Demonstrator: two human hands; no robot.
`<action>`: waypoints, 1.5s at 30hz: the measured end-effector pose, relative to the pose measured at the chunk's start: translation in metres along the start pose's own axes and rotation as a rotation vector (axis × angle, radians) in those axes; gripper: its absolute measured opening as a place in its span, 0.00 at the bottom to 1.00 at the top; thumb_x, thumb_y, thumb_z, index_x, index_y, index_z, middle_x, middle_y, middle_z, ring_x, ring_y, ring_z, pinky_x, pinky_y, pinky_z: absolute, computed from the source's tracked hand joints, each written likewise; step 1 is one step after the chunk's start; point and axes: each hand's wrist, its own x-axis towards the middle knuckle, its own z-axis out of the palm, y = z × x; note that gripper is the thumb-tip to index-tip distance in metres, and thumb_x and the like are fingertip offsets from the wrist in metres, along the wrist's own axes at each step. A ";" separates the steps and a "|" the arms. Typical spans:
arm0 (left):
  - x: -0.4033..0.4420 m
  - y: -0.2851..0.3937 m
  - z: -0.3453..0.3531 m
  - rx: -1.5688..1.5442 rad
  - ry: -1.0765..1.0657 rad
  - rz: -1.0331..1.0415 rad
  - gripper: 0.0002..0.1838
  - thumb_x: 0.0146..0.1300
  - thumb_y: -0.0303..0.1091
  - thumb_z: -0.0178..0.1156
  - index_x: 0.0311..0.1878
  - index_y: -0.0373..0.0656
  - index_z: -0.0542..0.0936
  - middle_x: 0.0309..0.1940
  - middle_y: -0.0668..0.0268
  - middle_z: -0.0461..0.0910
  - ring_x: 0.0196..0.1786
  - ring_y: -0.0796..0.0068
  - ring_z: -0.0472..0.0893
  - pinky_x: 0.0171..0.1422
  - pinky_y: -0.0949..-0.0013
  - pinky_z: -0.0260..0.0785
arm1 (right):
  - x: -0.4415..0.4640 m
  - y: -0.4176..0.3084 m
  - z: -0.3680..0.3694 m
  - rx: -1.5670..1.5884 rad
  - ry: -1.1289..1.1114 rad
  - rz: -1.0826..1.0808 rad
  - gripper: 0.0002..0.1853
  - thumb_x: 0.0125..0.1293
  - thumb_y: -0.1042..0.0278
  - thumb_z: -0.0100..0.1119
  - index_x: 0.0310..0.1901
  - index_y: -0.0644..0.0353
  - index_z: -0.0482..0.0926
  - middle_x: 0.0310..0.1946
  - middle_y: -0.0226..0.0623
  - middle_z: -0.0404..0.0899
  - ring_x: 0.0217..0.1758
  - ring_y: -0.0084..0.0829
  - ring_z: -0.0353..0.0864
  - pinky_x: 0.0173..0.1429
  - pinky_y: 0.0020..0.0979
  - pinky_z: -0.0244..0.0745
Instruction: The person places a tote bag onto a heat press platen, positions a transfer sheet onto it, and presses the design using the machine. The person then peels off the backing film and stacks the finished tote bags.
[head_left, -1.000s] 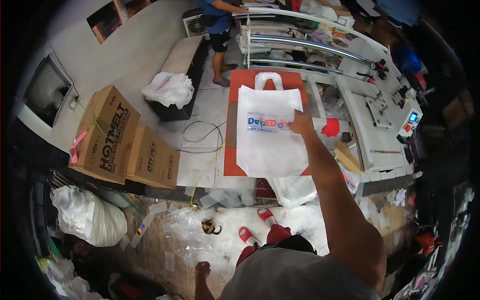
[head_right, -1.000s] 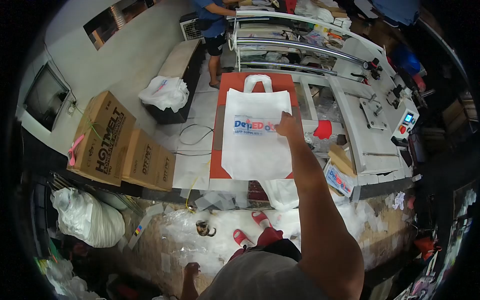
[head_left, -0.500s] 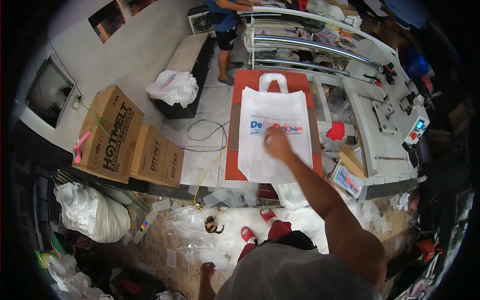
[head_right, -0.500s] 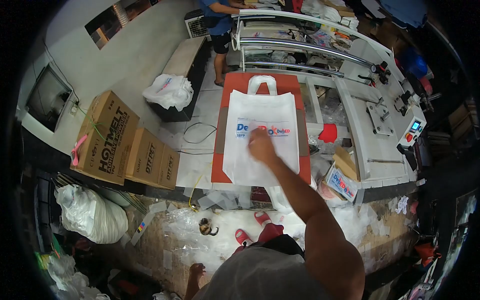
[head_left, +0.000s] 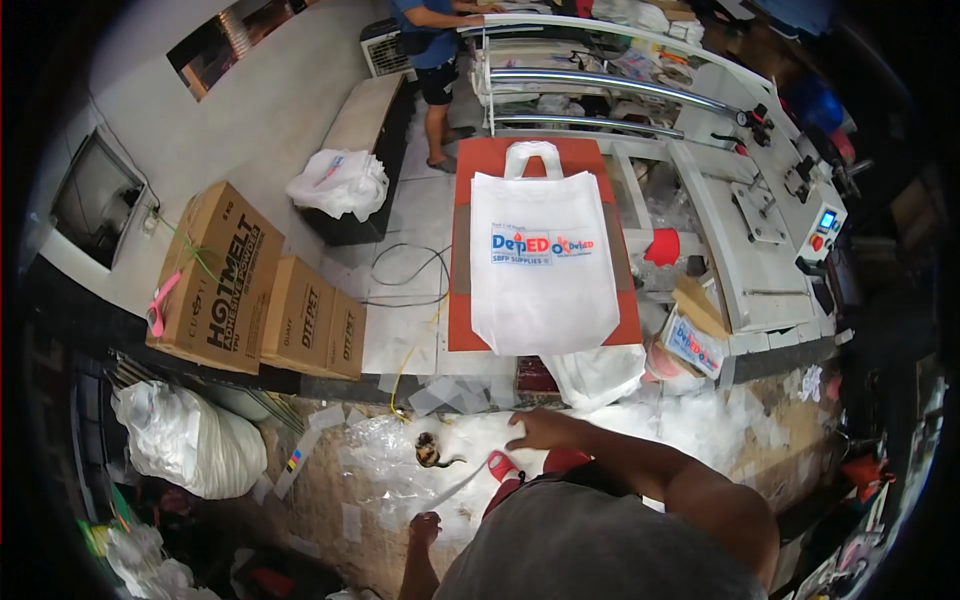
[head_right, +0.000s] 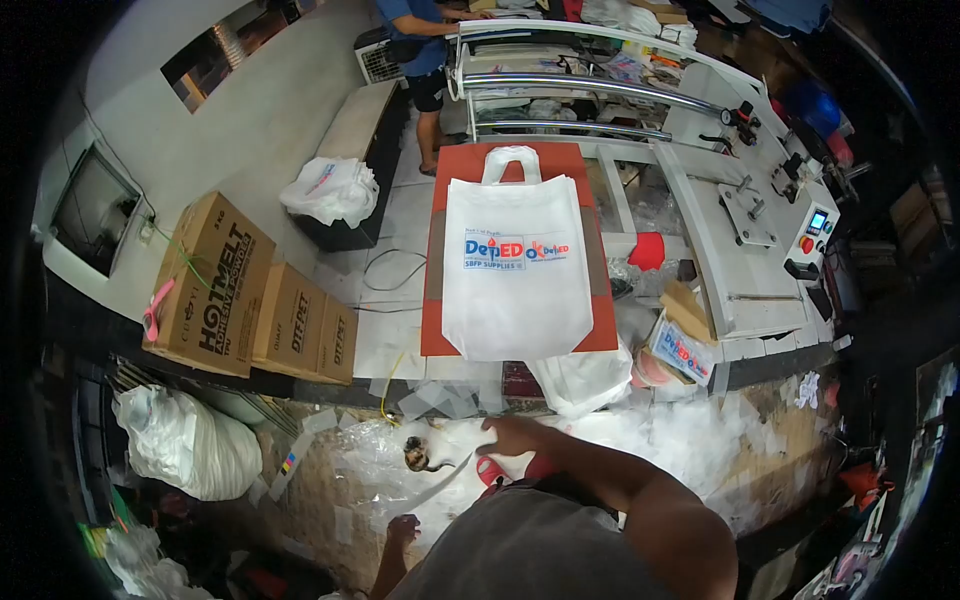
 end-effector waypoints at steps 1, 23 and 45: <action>-0.003 -0.001 0.000 0.002 -0.001 0.001 0.13 0.65 0.39 0.55 0.31 0.44 0.83 0.25 0.63 0.83 0.26 0.71 0.85 0.32 0.68 0.76 | -0.005 0.020 0.001 -0.014 0.282 -0.120 0.34 0.57 0.39 0.68 0.55 0.58 0.76 0.36 0.45 0.84 0.43 0.45 0.84 0.51 0.42 0.76; -0.067 0.396 0.073 -0.581 -0.110 0.570 0.33 0.67 0.49 0.61 0.67 0.38 0.65 0.55 0.57 0.77 0.53 0.67 0.79 0.53 0.62 0.77 | -0.006 0.100 -0.205 0.581 1.005 -0.038 0.24 0.58 0.63 0.62 0.53 0.70 0.78 0.47 0.46 0.83 0.52 0.40 0.83 0.55 0.37 0.77; -0.477 0.190 0.215 -0.323 1.247 0.351 0.17 0.54 0.26 0.58 0.49 0.43 0.77 0.39 0.51 0.82 0.45 0.44 0.79 0.48 0.52 0.72 | -0.155 -0.175 -0.005 -0.296 -0.429 -1.318 0.48 0.46 0.70 0.76 0.71 0.60 0.60 0.69 0.47 0.63 0.71 0.46 0.63 0.72 0.41 0.59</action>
